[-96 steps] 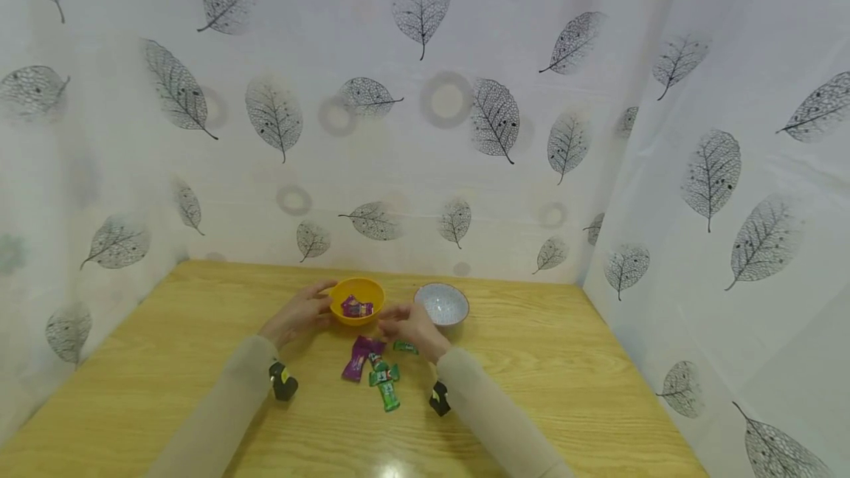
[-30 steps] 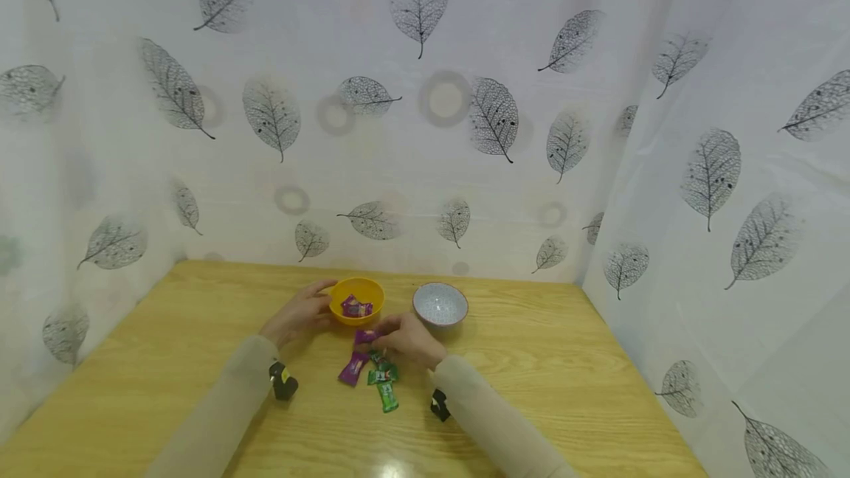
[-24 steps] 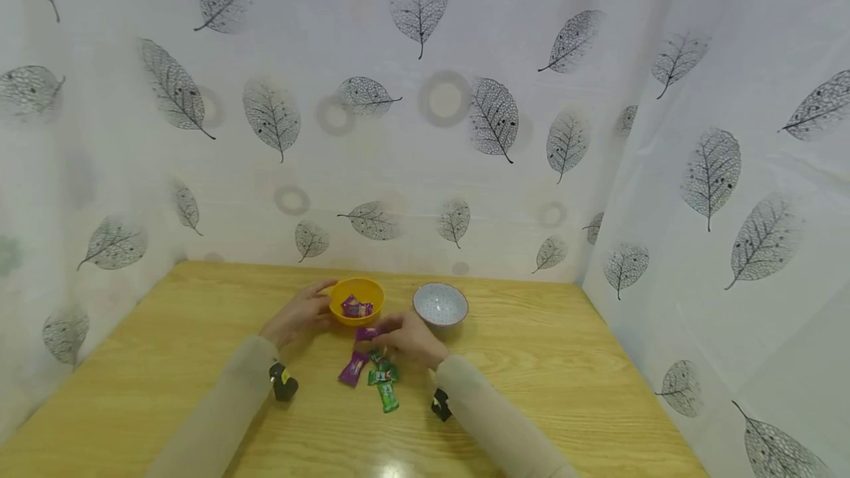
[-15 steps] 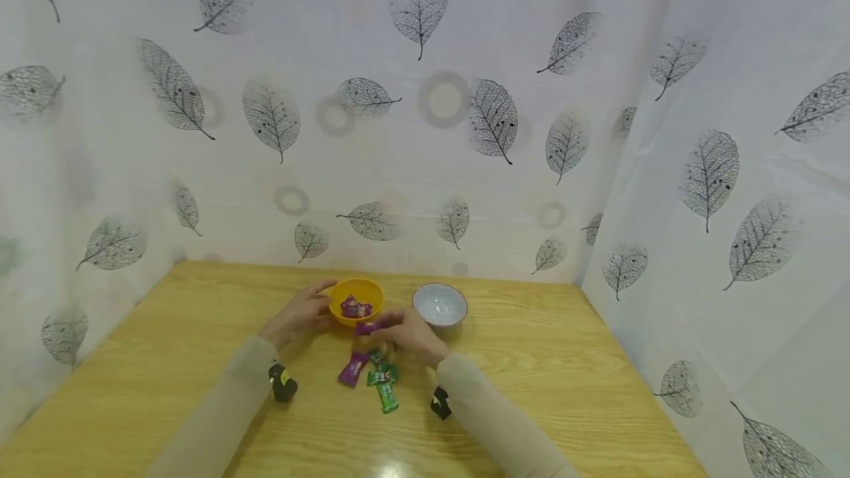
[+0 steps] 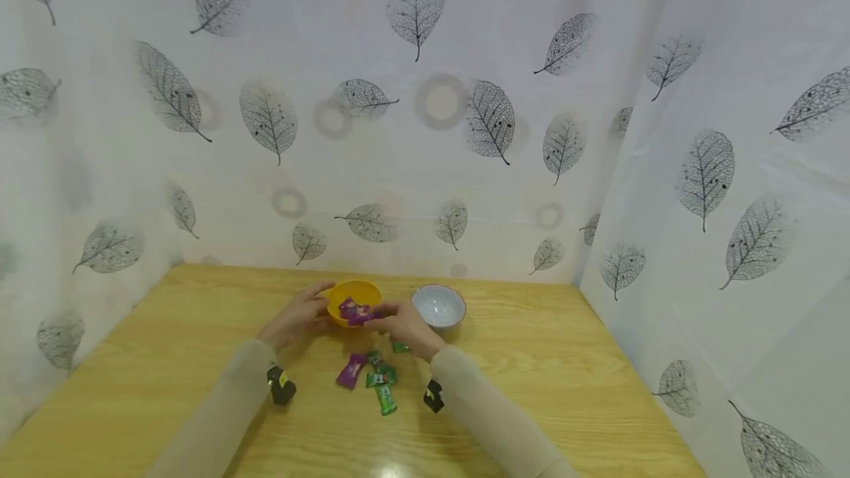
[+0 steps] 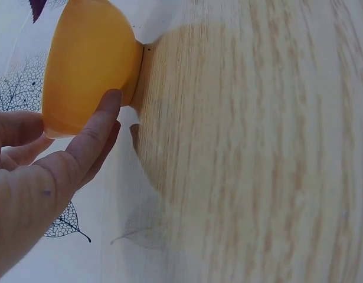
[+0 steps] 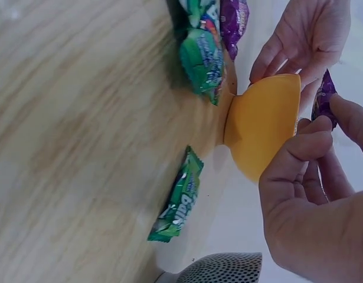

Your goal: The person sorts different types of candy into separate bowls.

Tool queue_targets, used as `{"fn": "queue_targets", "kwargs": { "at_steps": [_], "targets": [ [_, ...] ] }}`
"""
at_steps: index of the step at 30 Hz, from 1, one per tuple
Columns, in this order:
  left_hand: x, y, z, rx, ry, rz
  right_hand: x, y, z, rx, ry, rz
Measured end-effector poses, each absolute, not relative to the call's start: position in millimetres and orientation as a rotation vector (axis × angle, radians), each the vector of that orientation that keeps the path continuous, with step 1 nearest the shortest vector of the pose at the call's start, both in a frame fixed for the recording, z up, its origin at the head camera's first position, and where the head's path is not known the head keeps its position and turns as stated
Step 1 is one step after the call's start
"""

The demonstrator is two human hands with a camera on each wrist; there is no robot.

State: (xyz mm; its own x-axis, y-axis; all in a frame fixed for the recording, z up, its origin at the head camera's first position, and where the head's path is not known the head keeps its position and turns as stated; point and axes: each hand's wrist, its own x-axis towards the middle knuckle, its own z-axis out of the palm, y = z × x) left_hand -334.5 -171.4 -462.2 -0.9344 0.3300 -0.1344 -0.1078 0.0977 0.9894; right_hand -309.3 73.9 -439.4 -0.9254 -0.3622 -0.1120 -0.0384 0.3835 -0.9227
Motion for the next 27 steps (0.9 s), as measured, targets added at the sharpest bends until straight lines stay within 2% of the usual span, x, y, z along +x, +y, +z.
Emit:
{"fn": "queue_targets", "kwargs": {
  "at_steps": [10, 27],
  "targets": [
    [-337.1, -173.8, -463.2, 0.261, 2.041, 1.91, -319.2, 66.8, -435.2, -0.316, 2.462, -1.616],
    [-333.4, -172.6, -461.8, 0.191, 2.129, 1.861, -332.0, 57.1, -442.9, -0.276, 2.544, -1.681]
  ]
}}
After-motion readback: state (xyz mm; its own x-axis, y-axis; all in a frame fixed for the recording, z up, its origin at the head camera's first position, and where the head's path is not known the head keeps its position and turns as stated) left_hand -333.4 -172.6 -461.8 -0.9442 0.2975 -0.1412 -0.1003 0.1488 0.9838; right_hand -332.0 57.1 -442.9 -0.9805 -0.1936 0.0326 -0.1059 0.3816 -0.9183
